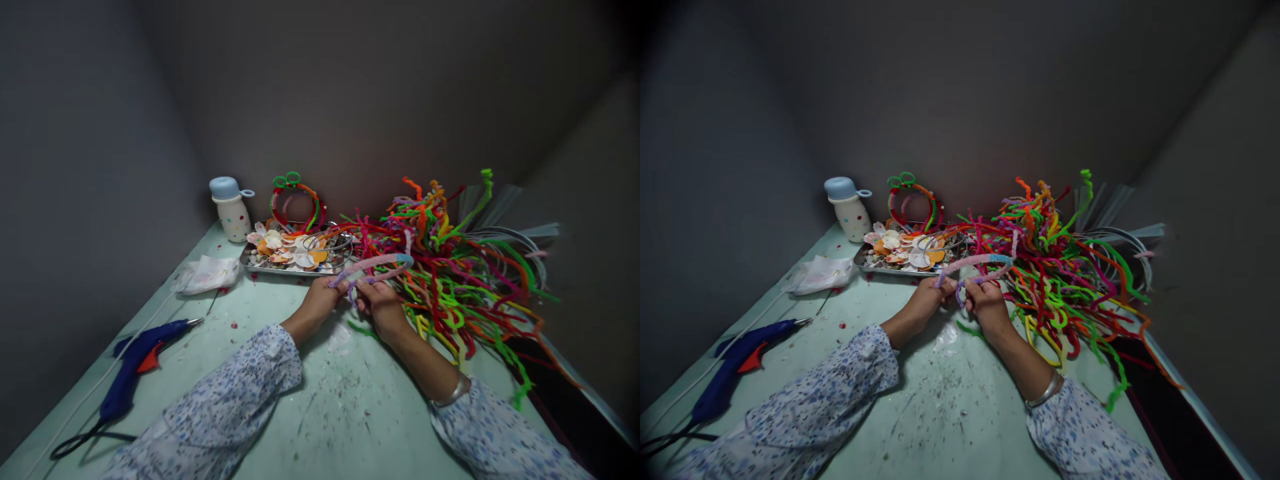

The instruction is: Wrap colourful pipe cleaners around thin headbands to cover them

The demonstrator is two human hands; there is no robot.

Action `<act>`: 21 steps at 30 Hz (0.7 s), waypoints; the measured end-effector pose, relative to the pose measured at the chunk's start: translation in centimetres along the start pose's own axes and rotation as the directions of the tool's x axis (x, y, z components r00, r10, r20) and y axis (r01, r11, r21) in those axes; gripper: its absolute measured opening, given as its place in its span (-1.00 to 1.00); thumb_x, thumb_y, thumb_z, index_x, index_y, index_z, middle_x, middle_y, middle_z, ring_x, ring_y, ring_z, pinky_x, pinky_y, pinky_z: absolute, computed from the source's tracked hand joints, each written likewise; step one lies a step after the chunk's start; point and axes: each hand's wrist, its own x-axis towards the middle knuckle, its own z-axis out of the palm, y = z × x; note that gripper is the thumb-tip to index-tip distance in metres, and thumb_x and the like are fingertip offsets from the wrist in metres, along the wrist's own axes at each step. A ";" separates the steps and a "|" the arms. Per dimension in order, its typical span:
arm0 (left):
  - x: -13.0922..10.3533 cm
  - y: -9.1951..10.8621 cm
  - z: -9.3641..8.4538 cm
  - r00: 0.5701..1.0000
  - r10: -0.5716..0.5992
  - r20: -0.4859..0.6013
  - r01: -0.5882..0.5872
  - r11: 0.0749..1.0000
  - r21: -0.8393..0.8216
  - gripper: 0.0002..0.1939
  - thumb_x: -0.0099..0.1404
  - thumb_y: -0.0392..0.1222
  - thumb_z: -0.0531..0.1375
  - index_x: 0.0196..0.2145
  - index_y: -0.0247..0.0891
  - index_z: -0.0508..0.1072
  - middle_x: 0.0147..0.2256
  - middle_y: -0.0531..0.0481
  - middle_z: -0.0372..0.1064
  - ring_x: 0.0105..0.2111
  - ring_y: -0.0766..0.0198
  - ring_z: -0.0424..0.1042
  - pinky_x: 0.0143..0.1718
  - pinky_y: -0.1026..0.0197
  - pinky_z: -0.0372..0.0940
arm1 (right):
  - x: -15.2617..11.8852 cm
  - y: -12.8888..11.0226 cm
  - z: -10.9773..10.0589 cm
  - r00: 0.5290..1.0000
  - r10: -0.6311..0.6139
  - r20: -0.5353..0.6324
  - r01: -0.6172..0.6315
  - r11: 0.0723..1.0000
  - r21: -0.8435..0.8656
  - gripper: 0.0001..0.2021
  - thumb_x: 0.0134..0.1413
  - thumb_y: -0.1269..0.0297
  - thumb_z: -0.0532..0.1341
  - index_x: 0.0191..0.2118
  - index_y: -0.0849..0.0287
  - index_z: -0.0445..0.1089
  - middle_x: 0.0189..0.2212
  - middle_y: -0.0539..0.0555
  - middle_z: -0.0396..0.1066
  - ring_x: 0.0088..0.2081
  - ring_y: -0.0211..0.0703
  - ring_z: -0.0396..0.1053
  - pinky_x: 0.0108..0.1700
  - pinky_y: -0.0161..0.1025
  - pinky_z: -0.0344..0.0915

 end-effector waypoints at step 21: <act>0.1 -0.9 0.0 1.000 0.008 -0.028 -0.009 0.999 -0.040 -0.71 0.10 -0.03 0.23 -0.57 -0.29 0.33 -0.62 0.08 0.16 -0.58 0.38 0.09 -0.52 0.26 -0.03 | 0.0 -0.2 -0.1 0.999 -0.041 0.001 0.041 0.999 0.002 -0.71 -0.04 0.06 0.28 -0.53 0.18 0.31 -0.75 -0.12 0.15 -0.68 -0.35 0.00 -0.64 -0.33 -0.11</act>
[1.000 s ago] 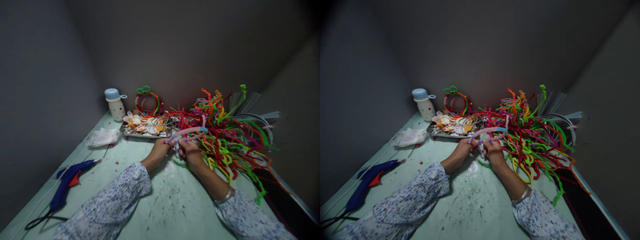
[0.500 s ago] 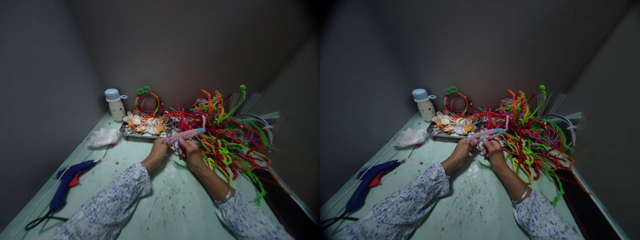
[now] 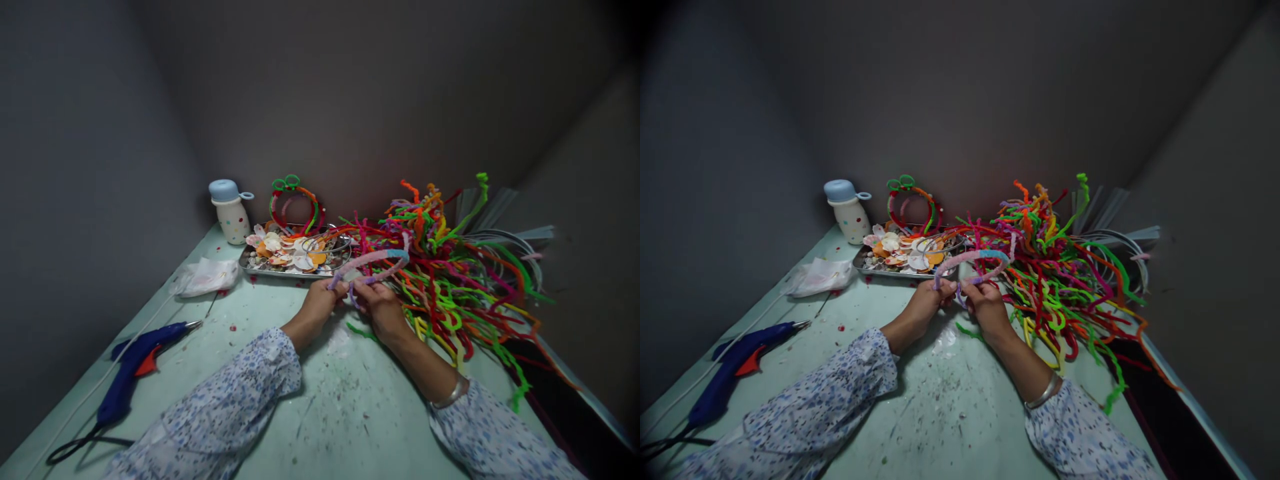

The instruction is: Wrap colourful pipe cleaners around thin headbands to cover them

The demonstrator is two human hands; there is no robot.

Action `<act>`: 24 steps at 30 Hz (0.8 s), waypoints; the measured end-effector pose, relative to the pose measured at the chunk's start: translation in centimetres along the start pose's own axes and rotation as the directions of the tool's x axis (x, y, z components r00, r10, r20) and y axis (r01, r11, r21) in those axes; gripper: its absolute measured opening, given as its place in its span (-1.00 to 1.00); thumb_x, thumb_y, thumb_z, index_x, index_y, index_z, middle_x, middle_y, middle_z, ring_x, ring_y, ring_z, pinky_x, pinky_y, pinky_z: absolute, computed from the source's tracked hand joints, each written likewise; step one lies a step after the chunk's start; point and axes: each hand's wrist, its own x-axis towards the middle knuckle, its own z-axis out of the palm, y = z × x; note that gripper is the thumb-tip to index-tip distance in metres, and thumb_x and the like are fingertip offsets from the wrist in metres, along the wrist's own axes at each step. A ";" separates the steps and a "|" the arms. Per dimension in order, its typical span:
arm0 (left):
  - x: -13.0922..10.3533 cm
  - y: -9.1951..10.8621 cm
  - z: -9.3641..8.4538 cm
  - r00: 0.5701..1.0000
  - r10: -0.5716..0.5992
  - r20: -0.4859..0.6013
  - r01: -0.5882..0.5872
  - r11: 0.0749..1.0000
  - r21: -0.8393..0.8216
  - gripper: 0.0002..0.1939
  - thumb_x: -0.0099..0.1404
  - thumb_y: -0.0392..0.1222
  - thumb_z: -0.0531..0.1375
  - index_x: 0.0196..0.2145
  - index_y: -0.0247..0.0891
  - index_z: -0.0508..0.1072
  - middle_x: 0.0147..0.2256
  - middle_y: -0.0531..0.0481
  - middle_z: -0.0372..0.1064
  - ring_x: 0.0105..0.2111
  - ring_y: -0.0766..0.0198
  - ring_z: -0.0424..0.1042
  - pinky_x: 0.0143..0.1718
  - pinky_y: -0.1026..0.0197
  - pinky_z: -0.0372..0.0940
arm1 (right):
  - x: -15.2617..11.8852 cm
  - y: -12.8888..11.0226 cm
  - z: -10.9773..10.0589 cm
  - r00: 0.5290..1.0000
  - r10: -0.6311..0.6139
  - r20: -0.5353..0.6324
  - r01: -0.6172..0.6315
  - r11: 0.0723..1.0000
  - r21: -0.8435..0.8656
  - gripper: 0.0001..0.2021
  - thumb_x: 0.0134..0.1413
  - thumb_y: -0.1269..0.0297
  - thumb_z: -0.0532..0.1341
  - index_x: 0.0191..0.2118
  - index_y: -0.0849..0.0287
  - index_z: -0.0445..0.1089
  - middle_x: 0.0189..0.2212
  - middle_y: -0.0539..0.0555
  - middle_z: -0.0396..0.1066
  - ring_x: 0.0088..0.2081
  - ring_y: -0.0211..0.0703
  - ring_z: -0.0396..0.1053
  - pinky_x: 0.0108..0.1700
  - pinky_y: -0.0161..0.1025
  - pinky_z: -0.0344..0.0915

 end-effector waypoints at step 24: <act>-0.6 1.0 0.3 0.998 0.001 0.069 0.003 0.998 -0.066 -0.80 0.07 -0.19 0.15 -0.64 -0.30 0.33 -0.63 0.04 0.14 -0.59 0.38 0.07 -0.51 0.25 -0.02 | 0.4 0.2 0.0 0.997 -0.028 0.073 0.023 0.998 0.063 -0.73 -0.01 0.08 0.25 -0.51 0.20 0.35 -0.74 -0.10 0.20 -0.68 -0.38 0.03 -0.64 -0.36 -0.12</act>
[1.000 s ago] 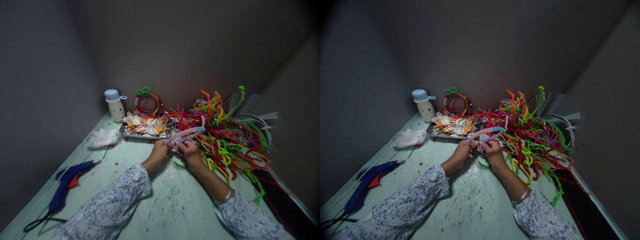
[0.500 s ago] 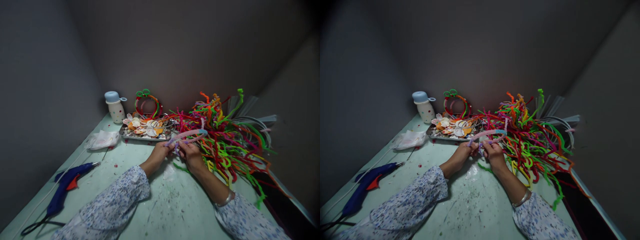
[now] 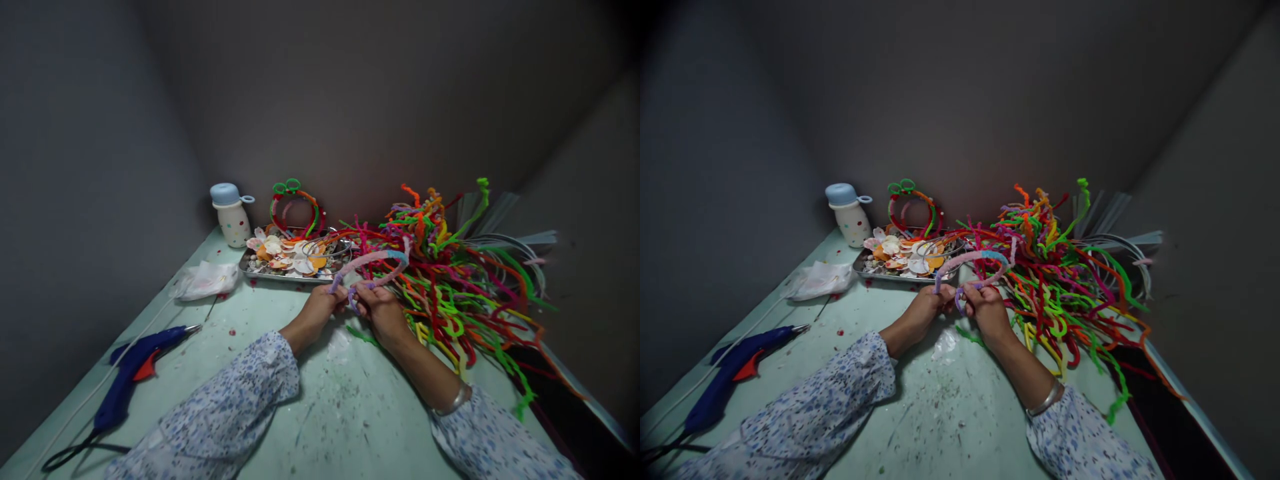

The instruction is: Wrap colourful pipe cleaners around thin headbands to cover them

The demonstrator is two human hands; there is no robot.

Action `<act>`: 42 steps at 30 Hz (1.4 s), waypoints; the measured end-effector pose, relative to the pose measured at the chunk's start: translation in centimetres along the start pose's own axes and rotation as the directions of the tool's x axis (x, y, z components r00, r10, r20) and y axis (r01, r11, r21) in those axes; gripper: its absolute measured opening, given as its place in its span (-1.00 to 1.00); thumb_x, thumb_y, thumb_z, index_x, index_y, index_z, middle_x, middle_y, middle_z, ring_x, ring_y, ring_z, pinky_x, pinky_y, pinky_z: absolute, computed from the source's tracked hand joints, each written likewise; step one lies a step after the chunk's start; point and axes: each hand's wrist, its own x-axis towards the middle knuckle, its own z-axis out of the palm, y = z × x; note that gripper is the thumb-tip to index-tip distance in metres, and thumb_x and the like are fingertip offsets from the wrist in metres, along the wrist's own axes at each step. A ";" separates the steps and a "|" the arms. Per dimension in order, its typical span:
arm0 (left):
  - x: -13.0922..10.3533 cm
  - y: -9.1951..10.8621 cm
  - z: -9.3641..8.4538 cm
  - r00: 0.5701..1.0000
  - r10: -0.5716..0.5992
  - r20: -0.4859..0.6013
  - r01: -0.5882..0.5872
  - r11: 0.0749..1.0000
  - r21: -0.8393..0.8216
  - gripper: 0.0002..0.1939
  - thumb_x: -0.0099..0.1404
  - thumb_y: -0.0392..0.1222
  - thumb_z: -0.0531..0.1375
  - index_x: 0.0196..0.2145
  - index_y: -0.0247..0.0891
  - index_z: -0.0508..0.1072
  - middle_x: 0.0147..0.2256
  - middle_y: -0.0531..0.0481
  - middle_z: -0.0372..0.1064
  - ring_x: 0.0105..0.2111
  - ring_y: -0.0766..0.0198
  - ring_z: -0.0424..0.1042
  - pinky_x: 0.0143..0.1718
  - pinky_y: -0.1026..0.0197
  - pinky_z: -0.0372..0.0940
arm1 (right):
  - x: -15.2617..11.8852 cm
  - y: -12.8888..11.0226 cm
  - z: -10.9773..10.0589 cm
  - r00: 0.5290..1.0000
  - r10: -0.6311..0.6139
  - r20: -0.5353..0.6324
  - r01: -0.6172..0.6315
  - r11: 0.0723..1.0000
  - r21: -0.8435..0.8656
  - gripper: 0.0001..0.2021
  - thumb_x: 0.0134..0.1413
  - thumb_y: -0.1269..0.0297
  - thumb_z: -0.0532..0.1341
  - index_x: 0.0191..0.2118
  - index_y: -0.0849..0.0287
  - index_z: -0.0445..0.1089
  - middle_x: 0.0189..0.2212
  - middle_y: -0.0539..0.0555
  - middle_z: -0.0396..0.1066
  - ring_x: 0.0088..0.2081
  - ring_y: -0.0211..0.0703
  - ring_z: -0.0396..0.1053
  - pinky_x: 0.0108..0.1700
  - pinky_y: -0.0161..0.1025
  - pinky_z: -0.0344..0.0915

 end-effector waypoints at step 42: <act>-0.1 -0.5 -0.5 0.979 0.115 -0.165 -0.079 0.974 0.210 -0.85 0.01 -0.20 0.28 -0.55 -0.28 0.37 -0.59 0.09 0.23 -0.58 0.41 0.13 -0.52 0.30 -0.01 | 0.3 0.8 -0.3 1.000 -0.011 0.008 0.011 0.996 -0.086 -0.69 -0.06 0.08 0.25 -0.62 0.20 0.32 -0.80 -0.08 0.19 -0.73 -0.38 0.04 -0.69 -0.39 -0.08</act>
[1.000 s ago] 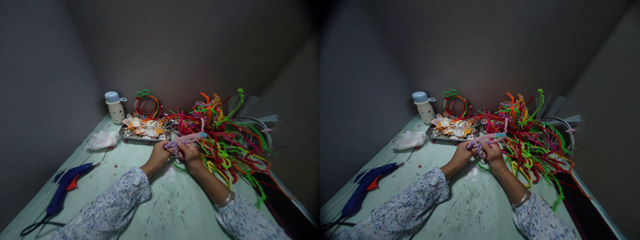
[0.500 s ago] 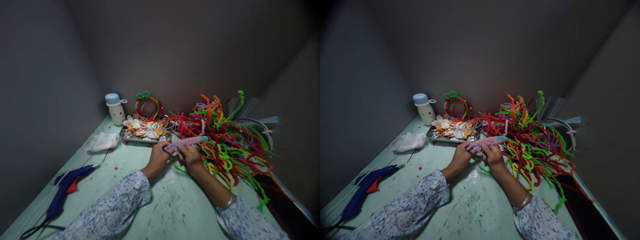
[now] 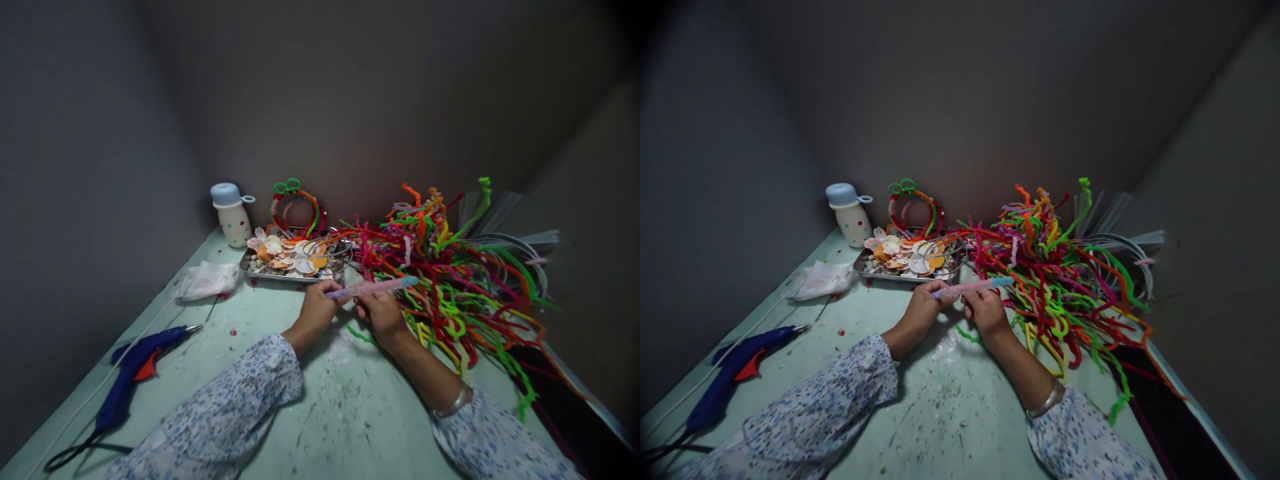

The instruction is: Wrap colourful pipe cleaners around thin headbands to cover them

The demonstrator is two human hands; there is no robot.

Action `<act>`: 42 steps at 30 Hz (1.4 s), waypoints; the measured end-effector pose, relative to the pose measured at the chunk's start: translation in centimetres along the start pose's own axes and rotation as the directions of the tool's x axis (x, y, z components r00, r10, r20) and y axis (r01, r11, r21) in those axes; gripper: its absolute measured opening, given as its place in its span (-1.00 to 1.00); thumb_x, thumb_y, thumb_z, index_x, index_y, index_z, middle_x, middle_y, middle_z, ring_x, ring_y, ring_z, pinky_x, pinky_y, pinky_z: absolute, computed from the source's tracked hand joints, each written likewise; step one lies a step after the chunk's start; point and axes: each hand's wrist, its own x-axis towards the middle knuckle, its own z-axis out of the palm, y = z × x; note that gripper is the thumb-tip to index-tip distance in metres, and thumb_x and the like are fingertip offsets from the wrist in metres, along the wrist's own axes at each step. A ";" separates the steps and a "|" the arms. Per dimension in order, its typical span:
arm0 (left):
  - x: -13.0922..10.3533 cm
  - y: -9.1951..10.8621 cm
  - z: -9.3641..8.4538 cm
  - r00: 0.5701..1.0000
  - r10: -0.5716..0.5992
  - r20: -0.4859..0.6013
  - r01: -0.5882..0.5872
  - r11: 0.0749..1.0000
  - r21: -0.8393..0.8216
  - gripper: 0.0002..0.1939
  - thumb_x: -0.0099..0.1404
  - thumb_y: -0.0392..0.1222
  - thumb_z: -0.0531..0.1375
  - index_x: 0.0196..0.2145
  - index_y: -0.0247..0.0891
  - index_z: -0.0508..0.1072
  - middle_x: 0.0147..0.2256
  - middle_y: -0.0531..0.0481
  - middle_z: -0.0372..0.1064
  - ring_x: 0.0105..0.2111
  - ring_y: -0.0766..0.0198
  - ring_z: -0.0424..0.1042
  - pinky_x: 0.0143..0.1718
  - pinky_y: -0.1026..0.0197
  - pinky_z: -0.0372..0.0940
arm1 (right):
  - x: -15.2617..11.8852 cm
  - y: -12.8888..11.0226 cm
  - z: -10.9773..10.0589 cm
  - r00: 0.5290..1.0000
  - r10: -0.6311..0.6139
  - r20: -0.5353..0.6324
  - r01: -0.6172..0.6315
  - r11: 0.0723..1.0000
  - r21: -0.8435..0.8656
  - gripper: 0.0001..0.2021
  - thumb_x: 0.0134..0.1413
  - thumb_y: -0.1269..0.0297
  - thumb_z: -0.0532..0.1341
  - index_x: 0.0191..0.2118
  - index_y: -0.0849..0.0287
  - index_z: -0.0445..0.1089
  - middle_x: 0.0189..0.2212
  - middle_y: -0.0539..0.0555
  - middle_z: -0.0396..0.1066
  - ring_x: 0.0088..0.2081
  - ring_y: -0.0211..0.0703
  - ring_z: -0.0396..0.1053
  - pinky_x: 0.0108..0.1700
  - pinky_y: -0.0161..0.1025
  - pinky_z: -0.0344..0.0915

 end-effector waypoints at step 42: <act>0.6 -0.7 0.1 1.000 -0.024 -0.011 0.024 0.999 -0.034 -0.71 0.10 -0.04 0.20 -0.61 -0.28 0.31 -0.65 0.10 0.15 -0.61 0.40 0.10 -0.56 0.29 0.00 | -0.7 -0.6 0.5 0.998 0.044 -0.039 -0.044 0.999 -0.005 -0.67 -0.01 0.05 0.24 -0.58 0.19 0.30 -0.76 -0.08 0.21 -0.70 -0.37 0.08 -0.65 -0.37 -0.03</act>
